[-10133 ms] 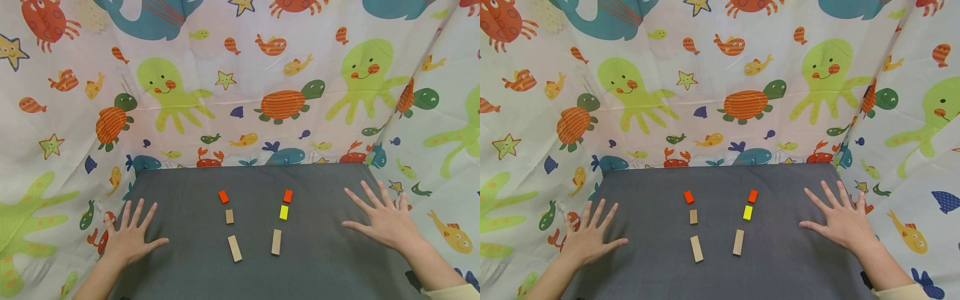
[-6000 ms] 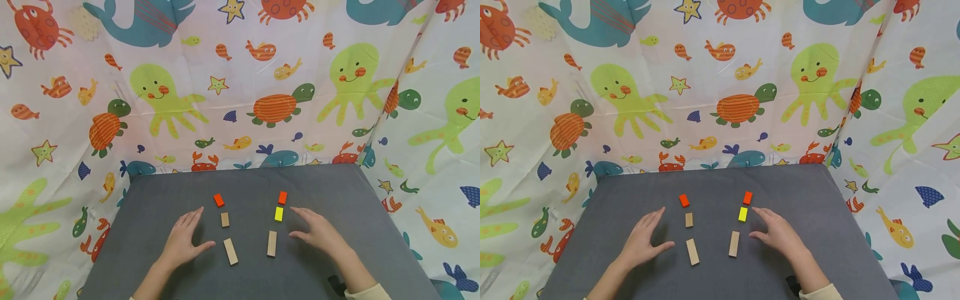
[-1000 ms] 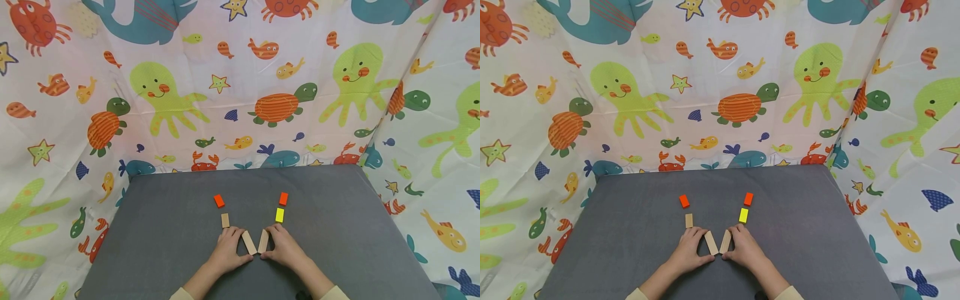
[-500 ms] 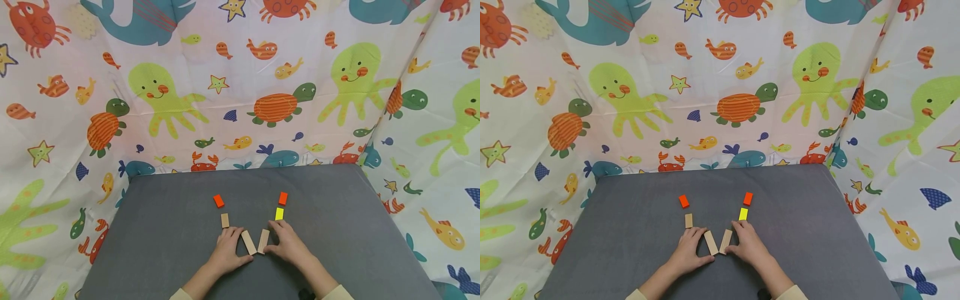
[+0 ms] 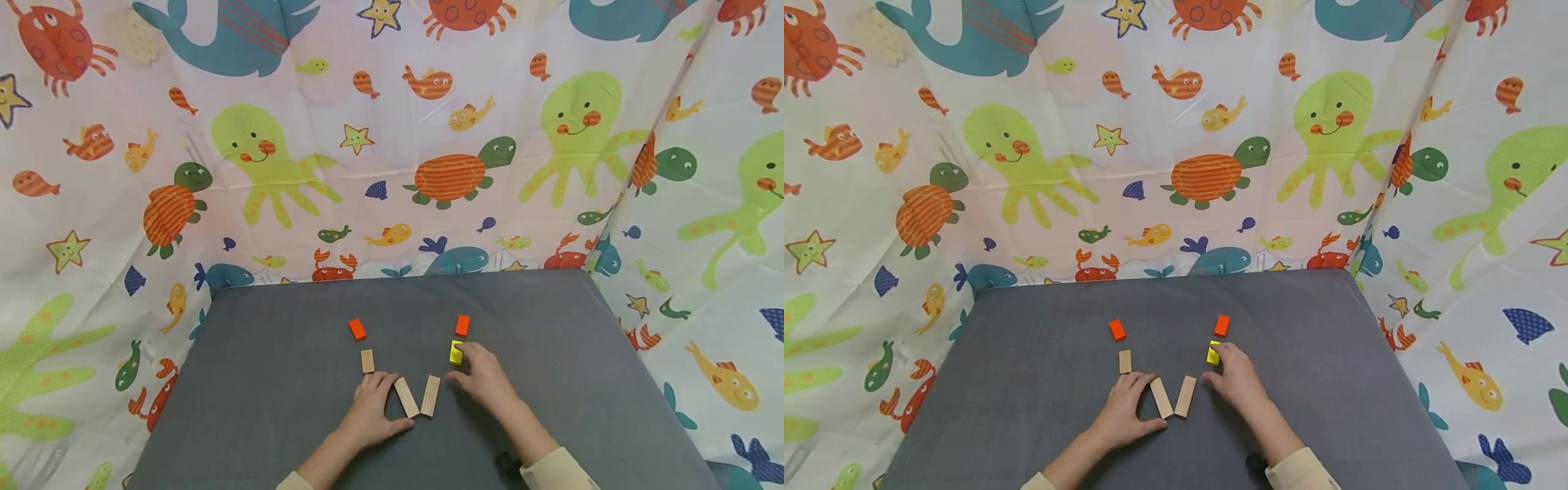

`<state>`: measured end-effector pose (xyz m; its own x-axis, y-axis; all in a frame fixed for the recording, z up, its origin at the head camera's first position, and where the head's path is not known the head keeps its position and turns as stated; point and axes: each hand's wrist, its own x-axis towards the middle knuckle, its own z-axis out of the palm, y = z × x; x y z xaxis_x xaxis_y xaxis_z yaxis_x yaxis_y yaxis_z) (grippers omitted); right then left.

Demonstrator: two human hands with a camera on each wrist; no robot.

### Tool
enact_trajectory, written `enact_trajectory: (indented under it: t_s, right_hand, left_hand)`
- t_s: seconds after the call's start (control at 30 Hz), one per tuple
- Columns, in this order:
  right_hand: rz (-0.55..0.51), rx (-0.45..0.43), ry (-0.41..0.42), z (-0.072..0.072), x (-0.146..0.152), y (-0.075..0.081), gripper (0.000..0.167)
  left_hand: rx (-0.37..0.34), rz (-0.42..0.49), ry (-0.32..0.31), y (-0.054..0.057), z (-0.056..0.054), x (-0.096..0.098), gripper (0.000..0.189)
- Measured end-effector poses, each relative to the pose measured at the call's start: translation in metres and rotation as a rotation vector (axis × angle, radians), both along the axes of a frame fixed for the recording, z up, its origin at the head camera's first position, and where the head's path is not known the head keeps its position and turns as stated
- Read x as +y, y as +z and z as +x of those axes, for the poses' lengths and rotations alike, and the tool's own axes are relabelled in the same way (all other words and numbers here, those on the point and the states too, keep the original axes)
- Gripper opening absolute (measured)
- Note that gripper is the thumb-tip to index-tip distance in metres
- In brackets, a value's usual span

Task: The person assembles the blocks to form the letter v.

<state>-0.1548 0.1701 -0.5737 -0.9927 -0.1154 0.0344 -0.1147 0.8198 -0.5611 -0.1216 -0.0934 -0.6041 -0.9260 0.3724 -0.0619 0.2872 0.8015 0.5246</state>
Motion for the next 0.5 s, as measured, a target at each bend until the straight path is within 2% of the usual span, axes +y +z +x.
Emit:
enact_trajectory:
  t_s: [0.2, 0.5]
  right_hand:
    - [-0.001, -0.015, -0.013, -0.012, 0.006, 0.000, 0.065]
    - [-0.009, -0.037, -0.009, -0.020, 0.011, -0.002, 0.066]
  left_hand:
    - [0.002, -0.015, -0.013, 0.001, 0.000, 0.001, 0.089]
    - [0.018, -0.011, -0.013, 0.001, 0.000, 0.000, 0.087]
